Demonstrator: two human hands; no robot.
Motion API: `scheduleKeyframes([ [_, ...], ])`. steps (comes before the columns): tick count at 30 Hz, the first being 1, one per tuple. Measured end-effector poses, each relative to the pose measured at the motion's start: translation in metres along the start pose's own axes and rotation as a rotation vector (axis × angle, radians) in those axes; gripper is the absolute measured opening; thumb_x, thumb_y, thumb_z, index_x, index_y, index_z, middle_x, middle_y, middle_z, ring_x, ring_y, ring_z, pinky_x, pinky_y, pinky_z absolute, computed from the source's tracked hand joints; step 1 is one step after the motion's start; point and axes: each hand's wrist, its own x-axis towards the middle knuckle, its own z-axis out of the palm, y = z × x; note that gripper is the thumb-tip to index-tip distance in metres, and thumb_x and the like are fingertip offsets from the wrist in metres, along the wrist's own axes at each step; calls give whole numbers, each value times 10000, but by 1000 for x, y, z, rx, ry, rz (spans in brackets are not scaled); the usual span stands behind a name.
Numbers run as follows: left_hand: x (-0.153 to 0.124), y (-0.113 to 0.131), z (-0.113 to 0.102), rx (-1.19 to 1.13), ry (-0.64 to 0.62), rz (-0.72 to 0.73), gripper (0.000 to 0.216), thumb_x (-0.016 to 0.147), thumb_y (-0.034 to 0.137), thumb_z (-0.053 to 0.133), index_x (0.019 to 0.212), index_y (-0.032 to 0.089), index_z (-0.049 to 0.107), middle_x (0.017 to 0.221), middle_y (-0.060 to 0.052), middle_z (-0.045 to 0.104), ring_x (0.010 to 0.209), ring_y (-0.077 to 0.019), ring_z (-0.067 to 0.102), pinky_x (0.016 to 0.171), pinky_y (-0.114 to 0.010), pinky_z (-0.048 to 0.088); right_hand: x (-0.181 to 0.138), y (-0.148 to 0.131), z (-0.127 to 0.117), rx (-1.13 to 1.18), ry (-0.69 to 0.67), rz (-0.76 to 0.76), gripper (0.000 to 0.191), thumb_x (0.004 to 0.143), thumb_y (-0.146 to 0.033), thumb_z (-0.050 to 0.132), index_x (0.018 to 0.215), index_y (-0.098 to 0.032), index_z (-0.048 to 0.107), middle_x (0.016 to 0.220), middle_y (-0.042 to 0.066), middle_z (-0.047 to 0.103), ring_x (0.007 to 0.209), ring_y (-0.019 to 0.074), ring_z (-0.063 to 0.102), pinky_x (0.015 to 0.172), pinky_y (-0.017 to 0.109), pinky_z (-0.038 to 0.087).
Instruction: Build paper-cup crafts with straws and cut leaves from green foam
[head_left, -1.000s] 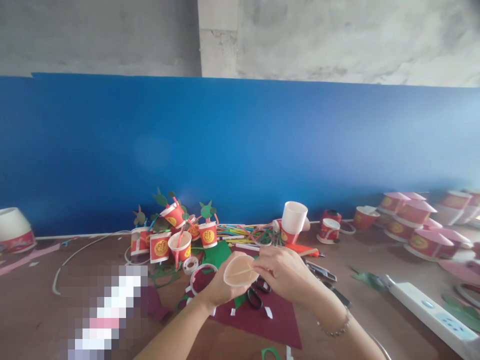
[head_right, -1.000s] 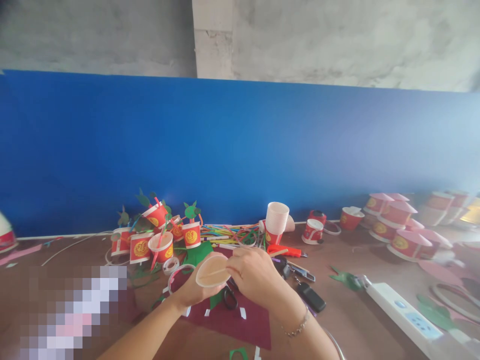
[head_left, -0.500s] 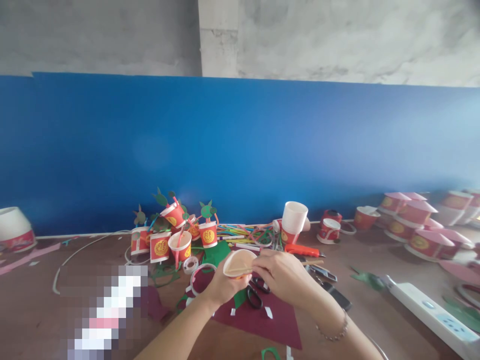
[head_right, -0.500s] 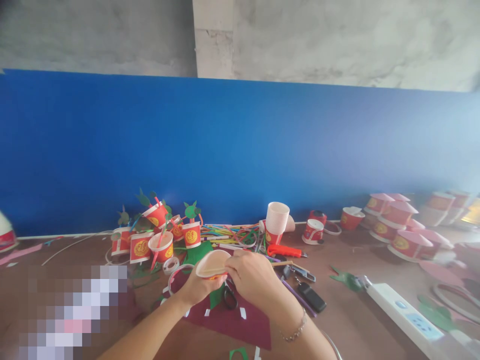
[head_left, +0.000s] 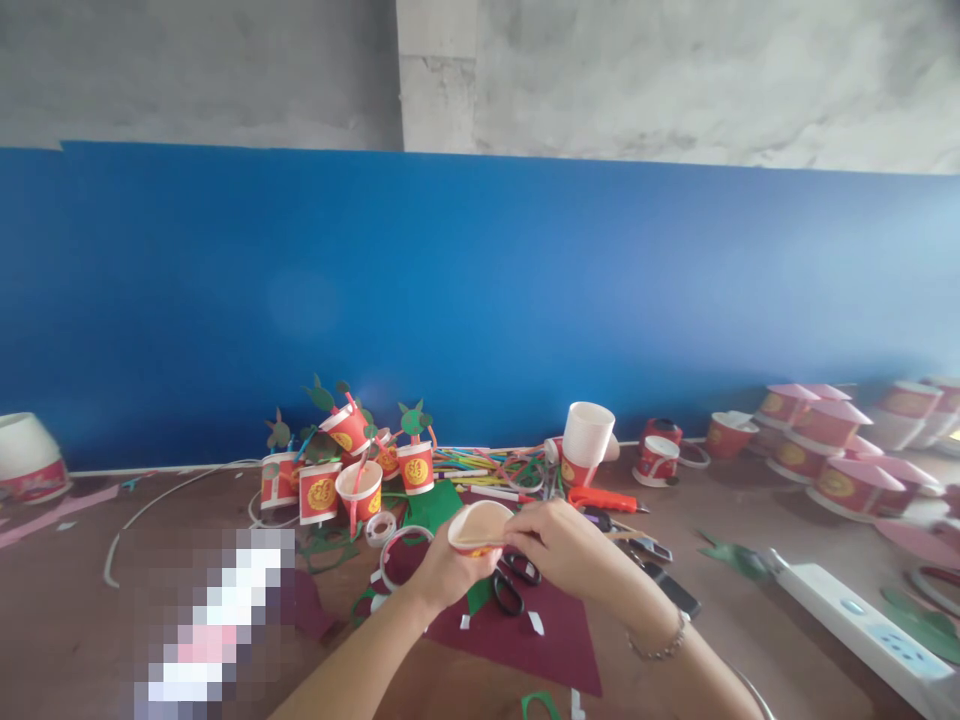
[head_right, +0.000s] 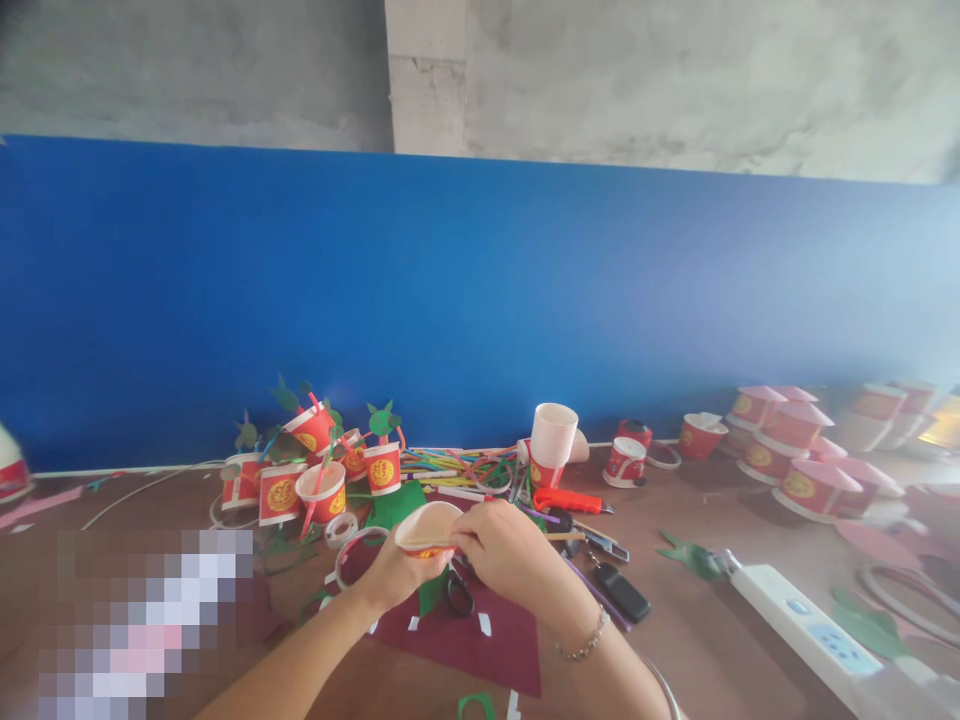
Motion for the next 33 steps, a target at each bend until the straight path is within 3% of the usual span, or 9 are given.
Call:
scheduleKeyframes([
  [6,0,2,0,67,-51,31,254,722,141,611,970,178,651,982,-41,678,912,-197,601,844,-306,465,1,3,1,136,-32,27,314,833,-145,419,562,-158,579,522,-21,516,515,92,379,509,216,290],
  [11,-1,0,4,339,-27,46,234,642,110,639,858,198,645,877,-17,659,847,-192,596,800,-290,457,5,-9,7,270,-97,28,281,833,-140,423,640,-160,626,586,-33,549,547,85,413,538,191,321],
  [15,-1,1,7,185,16,14,290,645,134,662,923,196,612,870,-12,661,786,-175,600,733,-278,480,3,-8,3,136,-68,92,263,845,-179,445,640,-171,610,548,-38,526,505,86,408,517,208,298],
  [18,0,5,6,87,81,-10,311,671,193,688,977,186,629,944,-35,680,854,-191,614,791,-299,485,-2,2,-6,50,-6,171,117,802,-172,498,754,-185,604,607,-26,565,546,109,468,524,218,298],
  [22,0,9,3,67,126,-20,271,662,255,728,915,173,675,957,-61,692,922,-224,606,863,-336,467,-2,16,-15,63,29,195,180,760,-77,462,755,-188,603,691,-2,620,628,131,533,573,229,341],
  [28,-4,16,0,156,42,-89,229,594,262,761,805,191,708,844,-43,689,851,-244,599,853,-365,461,3,25,-16,181,104,52,199,771,-83,525,729,-187,689,804,27,597,754,144,565,689,251,435],
  [33,-7,28,4,230,-140,-62,132,647,244,712,778,229,700,776,6,670,799,-209,586,807,-320,464,6,10,0,222,69,2,270,761,-36,489,688,-187,702,799,20,560,680,118,528,609,231,428],
])
